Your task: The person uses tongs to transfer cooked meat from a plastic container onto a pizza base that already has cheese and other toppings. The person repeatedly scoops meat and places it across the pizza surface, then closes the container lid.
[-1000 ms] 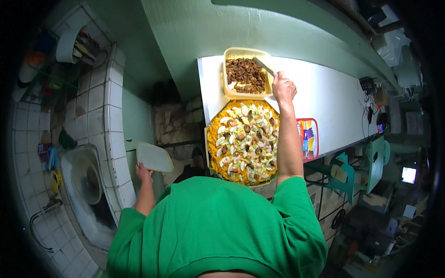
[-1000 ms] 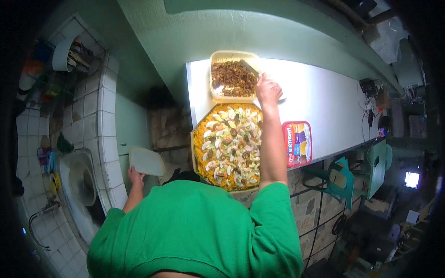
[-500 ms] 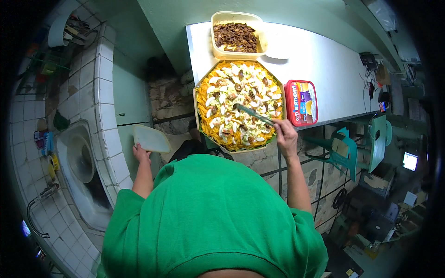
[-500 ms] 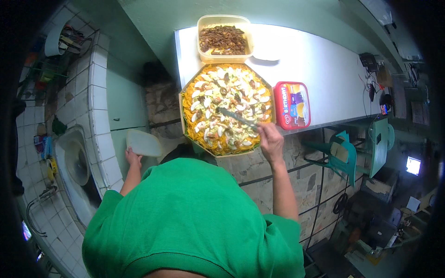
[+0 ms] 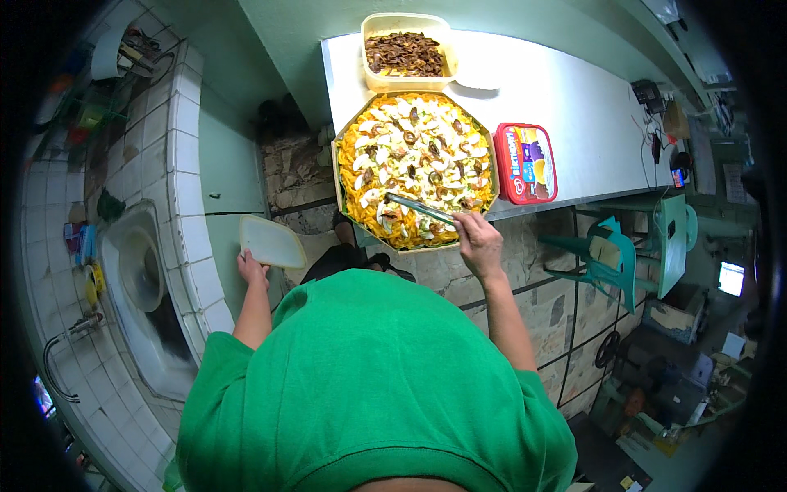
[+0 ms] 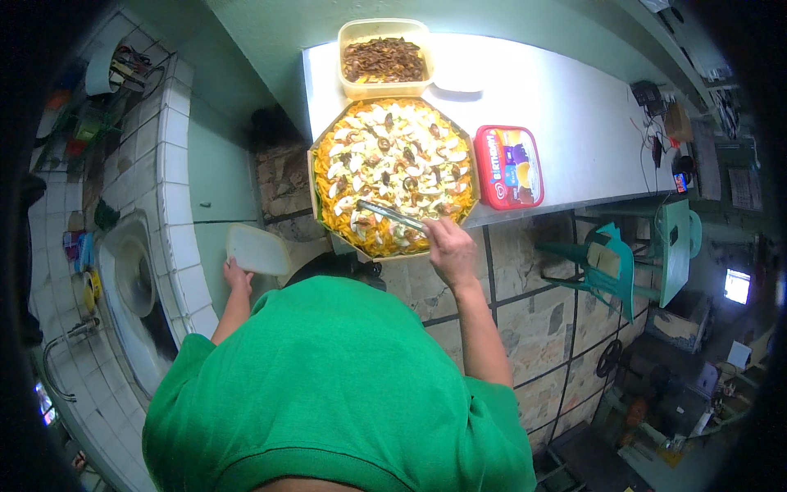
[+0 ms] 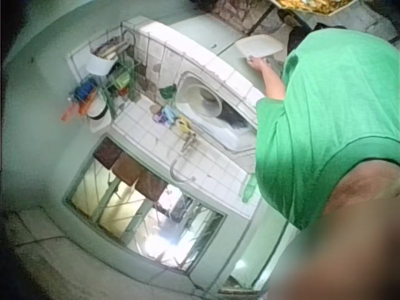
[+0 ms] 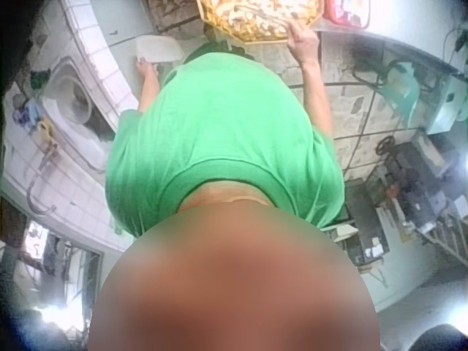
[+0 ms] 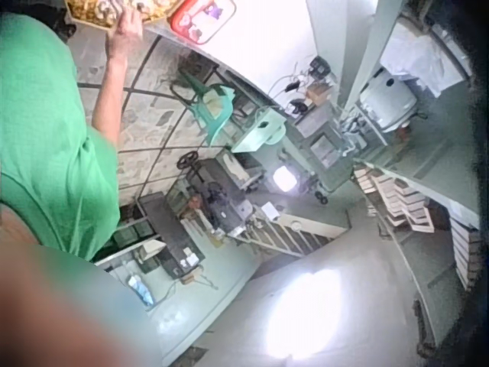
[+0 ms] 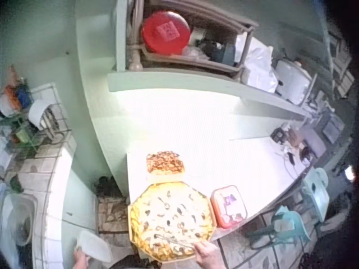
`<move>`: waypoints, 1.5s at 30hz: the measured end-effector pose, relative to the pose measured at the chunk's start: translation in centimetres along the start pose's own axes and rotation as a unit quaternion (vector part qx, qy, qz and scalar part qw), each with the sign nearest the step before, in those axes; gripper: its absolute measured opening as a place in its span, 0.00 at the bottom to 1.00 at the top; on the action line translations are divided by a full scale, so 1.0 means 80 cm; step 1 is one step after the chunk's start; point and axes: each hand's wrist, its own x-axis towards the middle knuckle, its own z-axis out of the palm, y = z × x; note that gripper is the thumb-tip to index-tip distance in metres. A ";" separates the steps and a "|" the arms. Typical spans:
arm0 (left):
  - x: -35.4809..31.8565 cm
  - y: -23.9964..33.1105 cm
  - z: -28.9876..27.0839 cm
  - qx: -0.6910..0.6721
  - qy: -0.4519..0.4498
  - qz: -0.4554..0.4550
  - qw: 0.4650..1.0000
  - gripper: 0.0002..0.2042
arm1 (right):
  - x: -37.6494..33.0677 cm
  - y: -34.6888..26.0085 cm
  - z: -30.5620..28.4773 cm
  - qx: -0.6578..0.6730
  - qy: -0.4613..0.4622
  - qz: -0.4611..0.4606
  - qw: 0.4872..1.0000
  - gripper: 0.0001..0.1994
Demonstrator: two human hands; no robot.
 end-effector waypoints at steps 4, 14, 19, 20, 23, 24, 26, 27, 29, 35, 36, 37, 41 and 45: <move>-0.001 -0.001 -0.003 -0.028 -0.001 -0.001 1.000 0.20 | 0.007 -0.005 0.010 -0.037 -0.044 0.002 0.998 0.06; 0.006 0.013 0.008 -0.036 -0.002 -0.001 0.999 0.22 | 0.140 0.036 -0.026 0.127 0.110 0.073 0.983 0.13; 0.027 0.022 0.020 -0.048 -0.020 -0.002 0.999 0.23 | 0.284 0.061 0.026 -0.061 0.044 0.102 0.992 0.16; 0.033 0.024 0.020 -0.061 -0.039 -0.006 0.997 0.23 | 0.312 0.061 0.045 -0.084 0.026 0.108 0.990 0.15; 0.044 0.029 0.020 -0.060 -0.049 -0.008 0.997 0.23 | 0.372 0.051 0.102 -0.164 0.047 0.069 0.983 0.12; 0.048 0.031 0.019 -0.050 -0.036 -0.014 0.998 0.23 | 0.389 0.049 0.115 -0.148 0.039 0.067 0.986 0.12; 0.054 0.034 0.017 -0.079 -0.051 -0.013 0.995 0.23 | 0.418 0.045 0.138 -0.154 0.021 0.072 0.985 0.11; 0.058 0.035 0.014 -0.089 -0.043 -0.027 0.995 0.23 | 0.429 0.043 0.148 -0.153 0.019 0.066 0.986 0.10; 0.066 0.034 0.010 -0.082 -0.034 -0.025 0.996 0.23 | 0.448 0.040 0.160 -0.169 -0.028 0.050 0.984 0.10; 0.092 0.025 -0.001 -0.100 -0.039 -0.033 0.994 0.22 | 0.461 0.055 0.105 -0.314 -0.060 0.120 0.940 0.10; 0.093 0.024 -0.003 -0.101 -0.028 -0.053 0.993 0.22 | 0.451 0.055 0.096 -0.285 -0.022 0.107 0.952 0.09; 0.094 0.025 -0.003 -0.077 -0.031 -0.039 0.996 0.22 | 0.441 0.049 0.096 -0.265 -0.032 0.078 0.961 0.09; 0.092 0.039 0.016 -0.044 -0.025 -0.046 0.998 0.21 | 0.418 0.024 0.111 -0.228 -0.132 0.020 0.964 0.08; 0.086 0.058 0.036 -0.056 -0.034 -0.037 0.997 0.21 | 0.419 0.033 0.087 -0.251 -0.118 0.132 0.952 0.11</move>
